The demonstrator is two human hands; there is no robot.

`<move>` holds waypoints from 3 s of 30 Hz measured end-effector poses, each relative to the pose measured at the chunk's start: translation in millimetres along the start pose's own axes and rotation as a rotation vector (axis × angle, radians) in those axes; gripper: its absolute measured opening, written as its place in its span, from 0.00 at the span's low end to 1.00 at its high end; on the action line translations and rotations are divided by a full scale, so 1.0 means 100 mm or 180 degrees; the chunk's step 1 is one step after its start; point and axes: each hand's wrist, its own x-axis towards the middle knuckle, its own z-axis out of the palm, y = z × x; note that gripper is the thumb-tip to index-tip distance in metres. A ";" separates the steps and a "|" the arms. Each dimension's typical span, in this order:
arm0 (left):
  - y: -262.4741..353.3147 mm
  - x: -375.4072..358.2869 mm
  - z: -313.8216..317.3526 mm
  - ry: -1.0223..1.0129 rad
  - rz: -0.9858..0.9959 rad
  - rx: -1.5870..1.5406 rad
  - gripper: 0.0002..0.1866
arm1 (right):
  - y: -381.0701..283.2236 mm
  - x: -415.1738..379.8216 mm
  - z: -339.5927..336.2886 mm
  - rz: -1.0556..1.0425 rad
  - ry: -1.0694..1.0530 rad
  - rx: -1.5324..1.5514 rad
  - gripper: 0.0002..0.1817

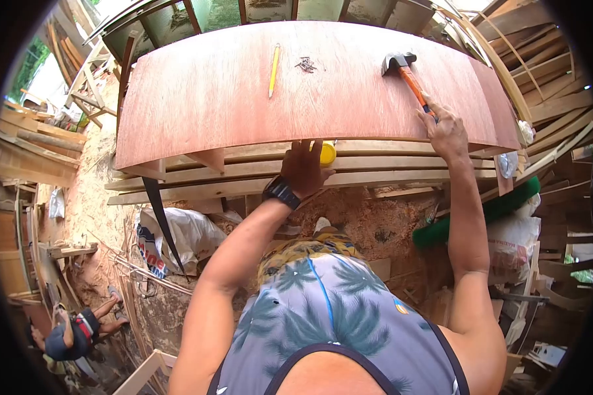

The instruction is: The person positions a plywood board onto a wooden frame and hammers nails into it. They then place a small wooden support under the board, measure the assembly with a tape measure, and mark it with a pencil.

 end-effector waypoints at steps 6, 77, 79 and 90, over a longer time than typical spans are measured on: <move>-0.05 0.08 0.54 0.0257 -0.0283 0.0049 0.37 | -0.09 -0.03 -0.05 -0.0028 0.0173 -0.0468 0.25; 1.28 -0.68 0.37 -0.0359 -0.1739 -0.4807 0.15 | -2.44 -0.25 -0.16 -0.2447 -0.1537 0.2919 0.25; 1.30 -0.60 0.45 -0.0163 -0.1770 -0.5076 0.15 | -2.42 -0.31 -0.16 -0.2233 -0.1640 0.2710 0.27; 1.29 -0.11 0.46 0.0440 -0.2202 -0.5439 0.14 | -1.97 -0.44 -0.06 -0.1802 -0.2045 0.3384 0.21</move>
